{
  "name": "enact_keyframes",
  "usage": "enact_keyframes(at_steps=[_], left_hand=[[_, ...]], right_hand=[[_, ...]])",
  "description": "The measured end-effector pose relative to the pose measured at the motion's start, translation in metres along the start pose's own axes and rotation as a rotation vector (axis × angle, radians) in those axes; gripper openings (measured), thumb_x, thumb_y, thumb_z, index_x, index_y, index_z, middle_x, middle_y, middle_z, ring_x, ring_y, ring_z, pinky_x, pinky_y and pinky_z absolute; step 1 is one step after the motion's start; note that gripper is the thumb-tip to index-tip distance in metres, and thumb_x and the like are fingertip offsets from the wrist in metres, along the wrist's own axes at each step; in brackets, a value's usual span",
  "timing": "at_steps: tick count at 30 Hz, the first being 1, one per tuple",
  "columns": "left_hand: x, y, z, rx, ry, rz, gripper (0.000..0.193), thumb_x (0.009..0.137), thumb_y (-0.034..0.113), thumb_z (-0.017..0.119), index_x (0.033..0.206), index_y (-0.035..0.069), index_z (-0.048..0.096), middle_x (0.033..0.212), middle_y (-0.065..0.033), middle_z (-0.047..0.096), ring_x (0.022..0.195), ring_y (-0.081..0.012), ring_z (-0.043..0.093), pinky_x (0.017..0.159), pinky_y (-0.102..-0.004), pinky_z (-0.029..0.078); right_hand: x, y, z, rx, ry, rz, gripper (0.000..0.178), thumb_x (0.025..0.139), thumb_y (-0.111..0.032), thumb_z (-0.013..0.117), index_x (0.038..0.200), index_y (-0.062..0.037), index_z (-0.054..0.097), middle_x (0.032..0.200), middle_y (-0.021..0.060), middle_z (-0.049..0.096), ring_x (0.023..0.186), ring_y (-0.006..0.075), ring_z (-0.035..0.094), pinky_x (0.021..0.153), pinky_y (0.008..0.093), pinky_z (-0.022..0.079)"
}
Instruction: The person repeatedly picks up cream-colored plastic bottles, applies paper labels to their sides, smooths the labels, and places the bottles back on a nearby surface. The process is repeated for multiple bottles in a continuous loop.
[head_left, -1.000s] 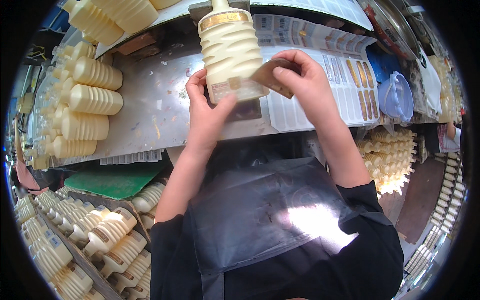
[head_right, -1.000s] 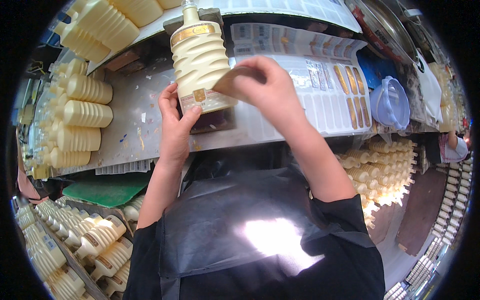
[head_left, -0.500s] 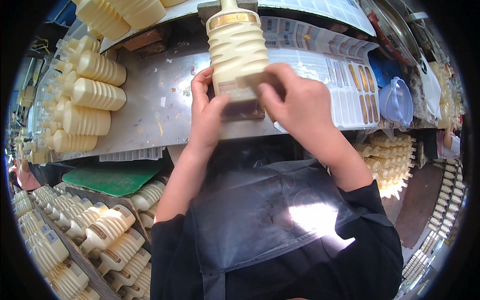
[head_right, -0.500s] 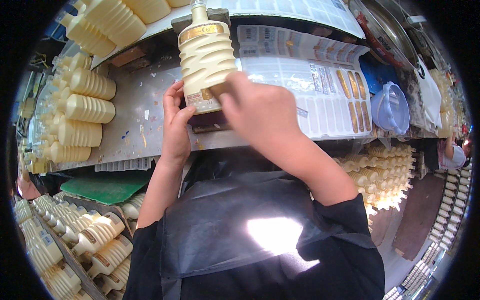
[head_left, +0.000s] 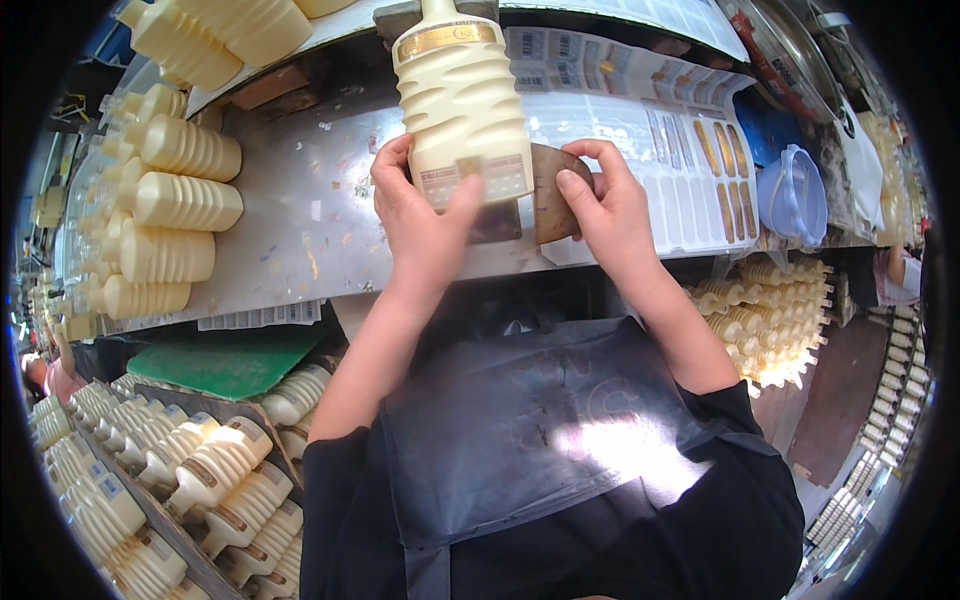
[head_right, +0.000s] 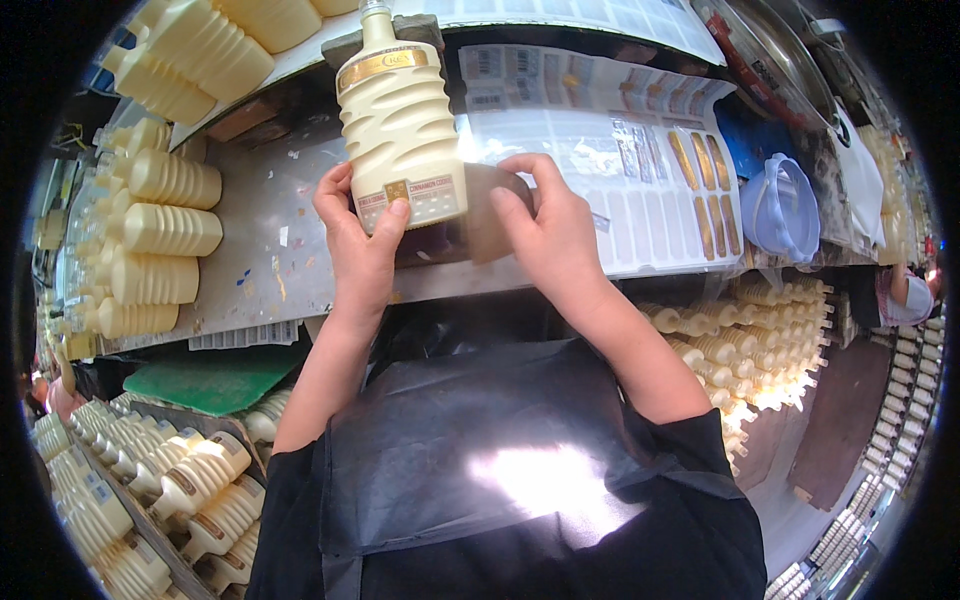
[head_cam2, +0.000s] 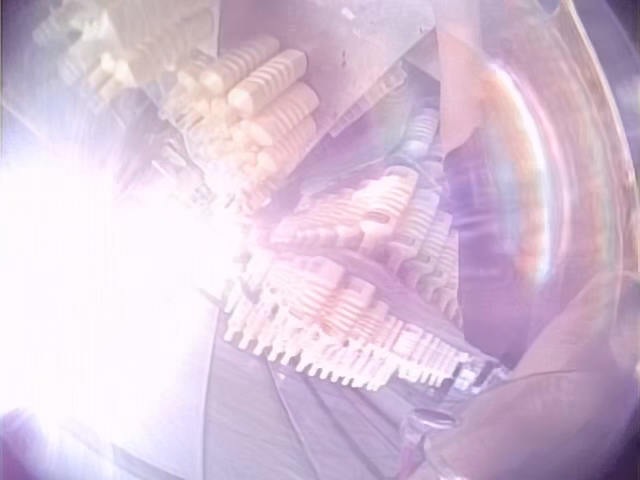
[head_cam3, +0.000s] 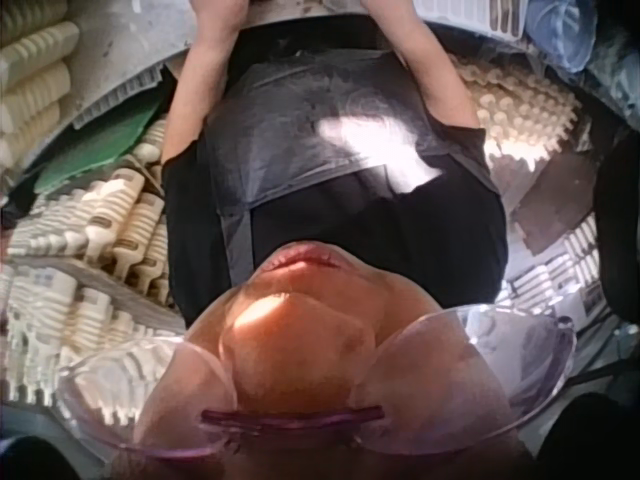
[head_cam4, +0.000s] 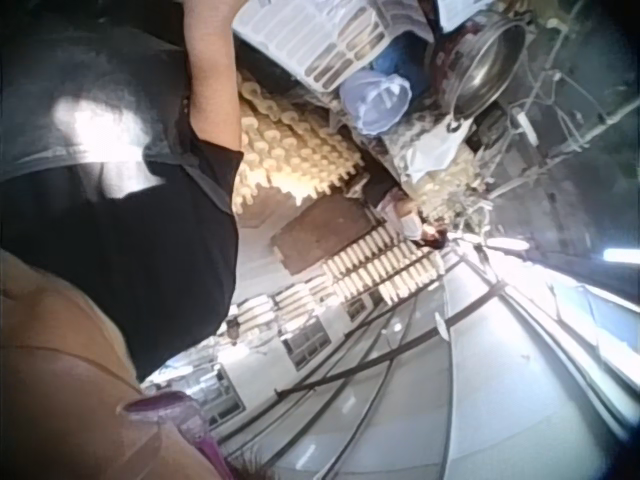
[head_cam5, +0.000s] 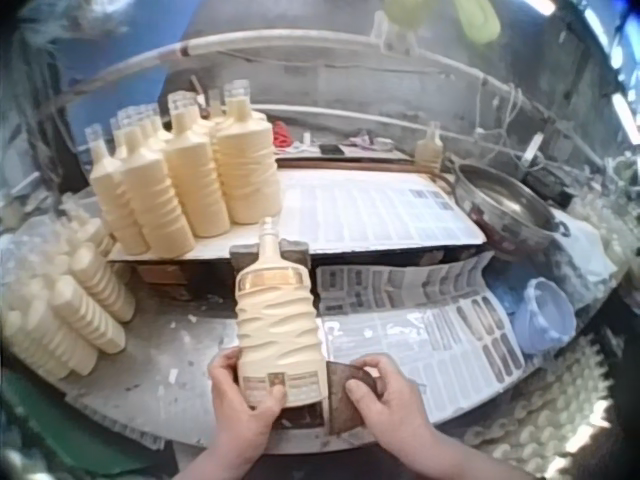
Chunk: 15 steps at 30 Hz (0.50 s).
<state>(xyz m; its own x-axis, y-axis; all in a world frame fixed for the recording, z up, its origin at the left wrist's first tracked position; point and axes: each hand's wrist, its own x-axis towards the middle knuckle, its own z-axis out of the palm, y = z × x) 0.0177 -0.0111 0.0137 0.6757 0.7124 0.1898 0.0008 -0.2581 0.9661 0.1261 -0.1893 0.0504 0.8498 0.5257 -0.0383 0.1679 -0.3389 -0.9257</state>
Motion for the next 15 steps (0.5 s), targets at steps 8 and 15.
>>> enact_keyframes(at_steps=[8,15], left_hand=[[-0.002,0.007,0.0,0.04,-0.021,-0.025,0.087,0.075,0.027,0.081,0.141,-0.004,0.035,0.133,-0.0234,0.049,0.123,-0.0337,0.052,0.107,-0.0466,0.042],[-0.005,-0.006,-0.013,-0.263,-0.115,-0.062,0.075,0.091,0.026,0.075,0.147,-0.003,0.034,0.143,-0.022,0.049,0.132,-0.0276,0.05,0.113,-0.0402,0.039]], right_hand=[[0.006,-0.01,0.012,-0.046,-0.041,-0.295,0.029,0.095,-0.012,0.069,0.124,-0.0073,0.069,0.106,0.0132,0.076,0.087,0.0241,0.074,0.079,0.0321,0.056],[0.033,-0.009,-0.007,0.182,0.008,-0.054,0.025,0.102,-0.01,0.062,0.126,-0.004,0.068,0.107,0.0017,0.071,0.092,0.01,0.065,0.084,0.0268,0.053]])
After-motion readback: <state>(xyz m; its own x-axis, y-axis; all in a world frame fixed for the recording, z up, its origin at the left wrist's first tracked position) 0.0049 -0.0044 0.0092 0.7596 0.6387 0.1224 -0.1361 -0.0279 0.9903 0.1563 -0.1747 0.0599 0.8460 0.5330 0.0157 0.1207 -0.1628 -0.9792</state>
